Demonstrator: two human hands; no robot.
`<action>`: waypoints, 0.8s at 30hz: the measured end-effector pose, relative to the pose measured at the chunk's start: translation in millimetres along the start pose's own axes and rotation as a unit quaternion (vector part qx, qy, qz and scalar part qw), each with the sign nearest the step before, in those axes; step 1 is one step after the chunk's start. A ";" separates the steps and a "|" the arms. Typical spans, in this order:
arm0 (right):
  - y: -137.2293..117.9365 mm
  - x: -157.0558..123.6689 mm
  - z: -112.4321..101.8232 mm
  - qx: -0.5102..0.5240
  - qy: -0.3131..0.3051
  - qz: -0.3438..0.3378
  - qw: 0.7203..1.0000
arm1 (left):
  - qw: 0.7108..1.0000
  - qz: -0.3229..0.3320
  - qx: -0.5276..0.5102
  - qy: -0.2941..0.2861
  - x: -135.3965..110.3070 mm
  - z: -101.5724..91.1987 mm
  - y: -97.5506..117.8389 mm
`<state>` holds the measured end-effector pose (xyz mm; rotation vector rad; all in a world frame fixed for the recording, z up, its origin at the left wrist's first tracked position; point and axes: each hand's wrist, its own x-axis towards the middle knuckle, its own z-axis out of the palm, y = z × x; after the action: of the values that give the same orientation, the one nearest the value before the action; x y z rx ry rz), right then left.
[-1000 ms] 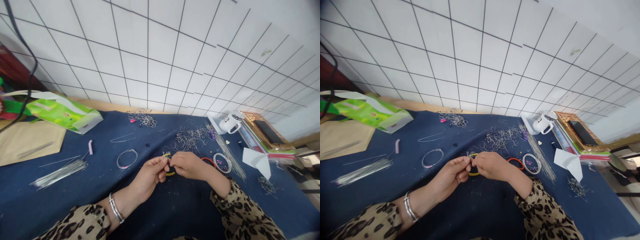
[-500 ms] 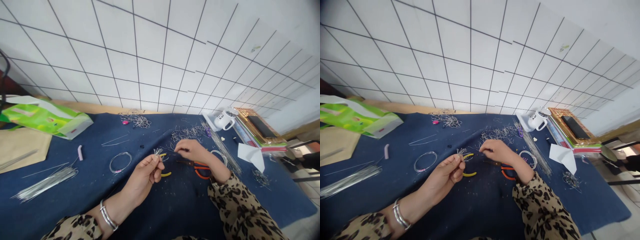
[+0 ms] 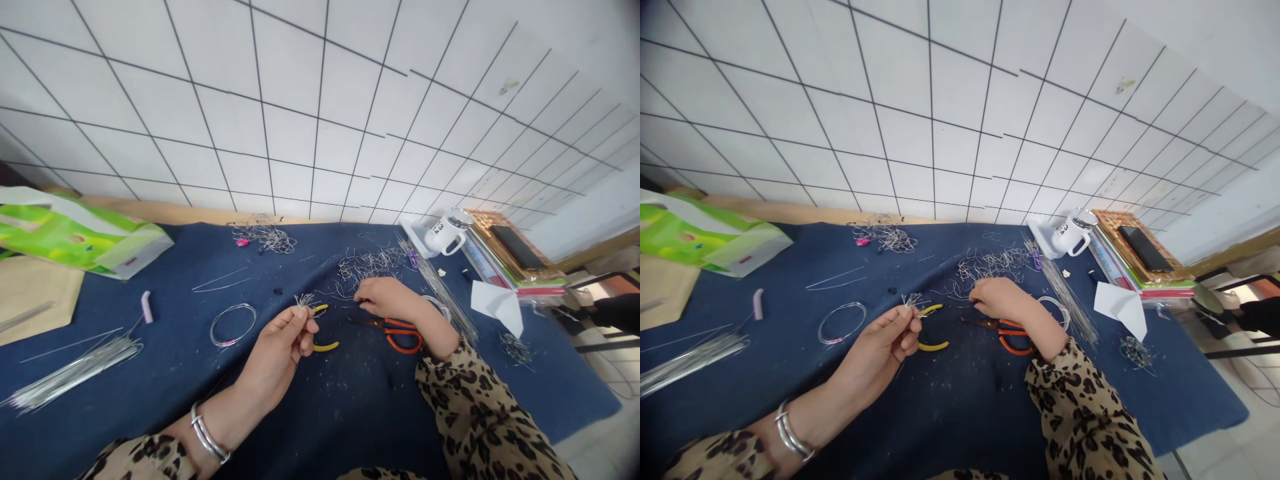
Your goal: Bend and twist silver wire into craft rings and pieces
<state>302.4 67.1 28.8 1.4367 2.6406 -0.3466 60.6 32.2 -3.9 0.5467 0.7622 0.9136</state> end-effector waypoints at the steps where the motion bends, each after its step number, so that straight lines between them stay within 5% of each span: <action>1: -3.1 0.9 1.3 -0.022 -0.003 0.004 1.000 | 1.000 -0.001 0.002 -0.002 0.1 -0.1 0.0; 8: -15.5 4.3 8.3 -0.065 0.005 0.028 0.997 | 1.000 0.004 0.003 0.005 -1.1 1.5 0.0; 11: -5.2 5.5 9.9 0.125 0.036 0.061 0.990 | 1.000 0.006 0.009 0.007 -1.7 2.4 0.7; 14: 10.4 7.0 11.9 0.291 0.089 0.100 0.947 | 1.000 0.008 0.015 0.008 -1.2 2.2 1.4; 24: 23.0 11.9 21.5 0.463 0.108 0.147 0.867 | 1.000 0.005 0.025 0.007 0.3 -1.0 -0.6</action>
<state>315.1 83.4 2.2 2.1723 2.3998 -1.6633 60.2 32.3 -5.0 0.5899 0.7972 0.9096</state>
